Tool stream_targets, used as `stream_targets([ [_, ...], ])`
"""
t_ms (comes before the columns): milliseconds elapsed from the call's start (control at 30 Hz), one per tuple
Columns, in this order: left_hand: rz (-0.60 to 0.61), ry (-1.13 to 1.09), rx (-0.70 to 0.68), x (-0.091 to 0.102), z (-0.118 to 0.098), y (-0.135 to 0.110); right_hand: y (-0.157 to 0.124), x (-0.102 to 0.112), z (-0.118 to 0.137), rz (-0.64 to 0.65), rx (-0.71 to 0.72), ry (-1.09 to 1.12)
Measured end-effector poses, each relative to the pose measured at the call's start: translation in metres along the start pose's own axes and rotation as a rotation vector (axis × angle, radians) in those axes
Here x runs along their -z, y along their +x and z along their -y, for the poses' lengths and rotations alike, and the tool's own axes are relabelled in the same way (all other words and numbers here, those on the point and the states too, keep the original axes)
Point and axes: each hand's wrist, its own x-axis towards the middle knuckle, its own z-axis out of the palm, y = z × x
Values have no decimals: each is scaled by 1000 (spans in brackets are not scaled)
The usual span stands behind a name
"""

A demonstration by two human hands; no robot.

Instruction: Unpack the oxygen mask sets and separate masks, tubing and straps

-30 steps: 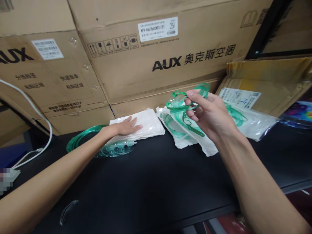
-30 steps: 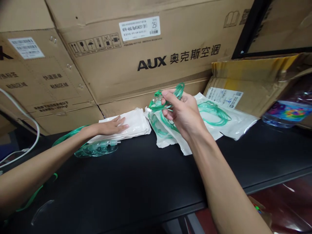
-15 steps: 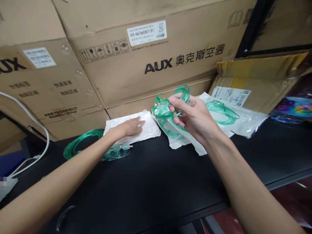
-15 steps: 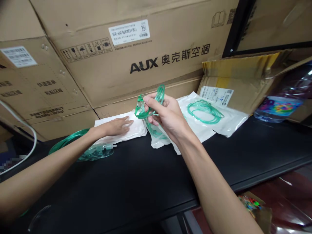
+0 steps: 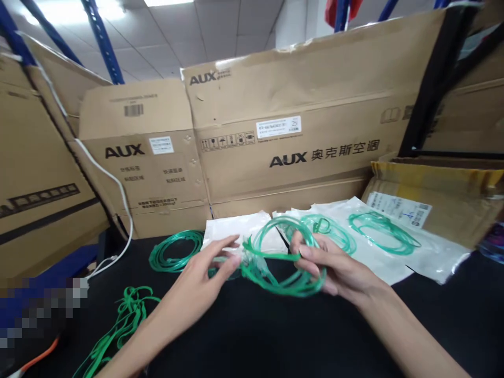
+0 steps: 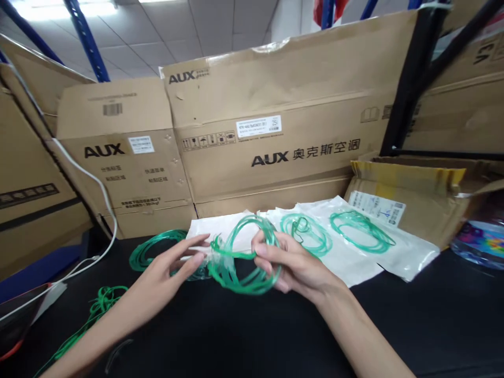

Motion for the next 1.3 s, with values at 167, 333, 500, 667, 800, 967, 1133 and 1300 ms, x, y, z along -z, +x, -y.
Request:
stream_targets([
  [167,59,0,146,-2,22,-63,-23,-24,-37,127,-276,47],
  [333,141,80,92,1,25,-72,-33,-28,-51,-55,-522,-298],
  [500,107,145,35,7,20,-66,-32,-17,-42,-417,-216,-1069],
  [667,168,135,-1,3,23,-68,-29,-35,-29,-229,93,-1216],
  [800,185,69,-61,-8,35,-74,-26,-38,-32,-153,44,-1231],
  [967,143,84,-138,-14,42,-81,-25,-18,-54,-19,-18,-1205],
  [1133,86,120,-176,-16,41,-79,-18,-31,-64,91,-109,-1066],
  [1300,-14,124,-153,-22,44,-76,-19,-52,-52,187,-174,-906],
])
